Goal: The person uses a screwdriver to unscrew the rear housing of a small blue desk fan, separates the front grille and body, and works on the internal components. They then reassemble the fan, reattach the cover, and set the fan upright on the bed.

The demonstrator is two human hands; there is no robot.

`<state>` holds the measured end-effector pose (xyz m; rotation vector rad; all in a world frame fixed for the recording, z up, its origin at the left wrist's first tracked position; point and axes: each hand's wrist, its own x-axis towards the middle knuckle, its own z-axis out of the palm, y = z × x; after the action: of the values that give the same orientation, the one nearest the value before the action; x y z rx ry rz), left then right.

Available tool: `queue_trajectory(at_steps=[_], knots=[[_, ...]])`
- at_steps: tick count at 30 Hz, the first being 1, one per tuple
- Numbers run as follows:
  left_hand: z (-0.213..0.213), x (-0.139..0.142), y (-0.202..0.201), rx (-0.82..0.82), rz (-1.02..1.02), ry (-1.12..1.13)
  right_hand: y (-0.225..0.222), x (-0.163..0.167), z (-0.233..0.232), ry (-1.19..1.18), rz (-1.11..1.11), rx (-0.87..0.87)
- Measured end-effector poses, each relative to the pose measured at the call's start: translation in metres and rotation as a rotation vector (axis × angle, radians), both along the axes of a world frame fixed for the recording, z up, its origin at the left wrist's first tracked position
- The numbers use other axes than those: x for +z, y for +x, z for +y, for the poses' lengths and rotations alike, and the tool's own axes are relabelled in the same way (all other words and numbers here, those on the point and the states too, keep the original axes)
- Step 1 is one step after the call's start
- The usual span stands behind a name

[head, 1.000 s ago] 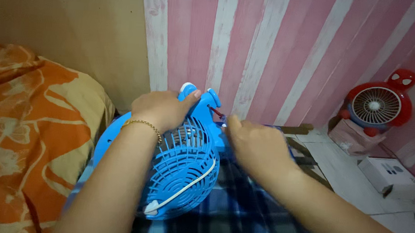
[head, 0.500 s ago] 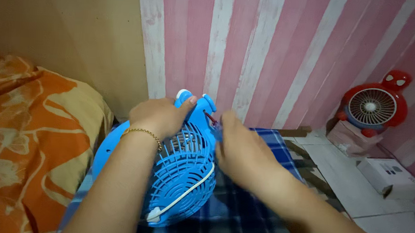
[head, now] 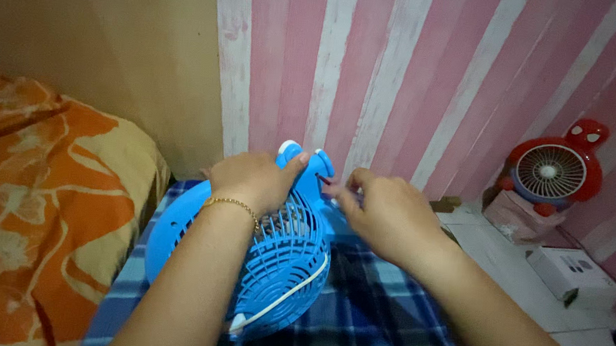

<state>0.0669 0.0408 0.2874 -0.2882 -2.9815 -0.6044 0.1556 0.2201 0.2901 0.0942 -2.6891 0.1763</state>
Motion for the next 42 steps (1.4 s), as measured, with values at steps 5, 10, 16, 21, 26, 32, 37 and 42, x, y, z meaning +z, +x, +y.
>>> queue_trajectory(at_steps=[5,10,16,21,26,32,37,42], knots=[[-0.004,-0.002,-0.003,0.015,0.005,0.014,0.008,-0.016,0.010,0.110,0.134,0.183],[-0.010,-0.001,-0.004,0.005,-0.024,0.005,0.007,-0.027,0.016,0.416,0.246,0.228],[-0.007,-0.003,-0.003,0.004,0.017,0.031,0.000,-0.026,0.003,-0.012,0.097,0.028],[-0.007,-0.003,-0.004,0.015,0.012,0.009,-0.006,-0.009,0.002,-0.274,-0.076,0.007],[-0.009,-0.002,-0.004,0.008,-0.014,0.018,0.011,-0.025,-0.010,0.004,-0.036,0.050],[-0.010,0.000,-0.004,-0.014,0.004,0.021,0.022,-0.027,-0.002,0.310,0.184,0.228],[-0.008,0.000,-0.001,-0.014,-0.005,0.021,0.015,-0.021,-0.007,0.277,0.059,-0.019],[-0.008,0.003,-0.004,0.009,-0.003,0.029,0.000,0.005,0.002,-0.208,-0.117,-0.019]])
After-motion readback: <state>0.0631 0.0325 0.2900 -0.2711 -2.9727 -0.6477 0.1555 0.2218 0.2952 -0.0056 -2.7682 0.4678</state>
